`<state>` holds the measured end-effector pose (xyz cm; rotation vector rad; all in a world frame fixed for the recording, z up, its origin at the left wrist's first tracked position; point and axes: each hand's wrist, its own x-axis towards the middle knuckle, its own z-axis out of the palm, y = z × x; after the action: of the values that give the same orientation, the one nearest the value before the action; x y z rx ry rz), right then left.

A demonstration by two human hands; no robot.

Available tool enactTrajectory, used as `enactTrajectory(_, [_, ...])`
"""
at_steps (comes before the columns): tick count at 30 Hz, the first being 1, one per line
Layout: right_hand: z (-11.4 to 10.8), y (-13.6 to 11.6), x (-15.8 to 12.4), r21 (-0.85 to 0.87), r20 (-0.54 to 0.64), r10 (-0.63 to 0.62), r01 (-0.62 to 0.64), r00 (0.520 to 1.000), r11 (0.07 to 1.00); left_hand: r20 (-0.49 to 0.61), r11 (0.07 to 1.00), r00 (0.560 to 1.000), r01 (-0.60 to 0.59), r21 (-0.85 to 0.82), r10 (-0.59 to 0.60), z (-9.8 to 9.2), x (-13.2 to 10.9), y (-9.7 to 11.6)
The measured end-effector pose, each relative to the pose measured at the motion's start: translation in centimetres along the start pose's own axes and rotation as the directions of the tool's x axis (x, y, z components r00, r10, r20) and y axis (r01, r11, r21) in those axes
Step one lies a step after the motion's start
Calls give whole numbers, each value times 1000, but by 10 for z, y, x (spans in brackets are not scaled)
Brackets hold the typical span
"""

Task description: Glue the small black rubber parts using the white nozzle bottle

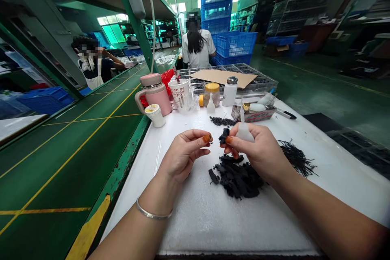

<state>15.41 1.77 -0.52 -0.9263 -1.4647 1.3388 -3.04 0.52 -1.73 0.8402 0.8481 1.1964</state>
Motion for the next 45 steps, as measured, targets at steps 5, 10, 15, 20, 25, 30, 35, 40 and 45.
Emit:
enactTrajectory(5, [1,0,0,-7,-11,-4,4,1000,1000,16,998,999,45,-37,-44,0,-1,-1])
enactTrajectory(10, [2,-3,-3,-59,-39,-23,21,999,998,26,994,997,73,-79,-71,0,0,-2])
enactTrajectory(15, [5,-6,-9,-187,-66,-86,72,994,980,44,989,995,97,-110,-93,1,2,-2])
enactTrajectory(20, [6,-6,-12,-347,-75,-173,137,982,928,74,988,993,99,-118,-91,1,3,-4])
enactTrajectory(25, [7,-7,-12,-428,-54,-227,183,972,885,96,991,993,77,-107,-67,-1,3,-7])
enactTrajectory(30, [6,-8,-13,-434,-58,-266,216,962,875,112,994,992,74,-81,-64,-1,3,-5])
enactTrajectory(35, [7,-7,-13,-394,-67,-248,202,967,896,98,995,994,60,-76,-53,0,2,-3])
enactTrajectory(40, [7,-6,-13,-402,-74,-225,177,972,898,88,991,995,52,-126,-41,-1,3,-4])
enactTrajectory(45, [7,-6,-12,-396,-75,-220,174,973,902,105,985,993,62,-158,-46,-2,2,-4])
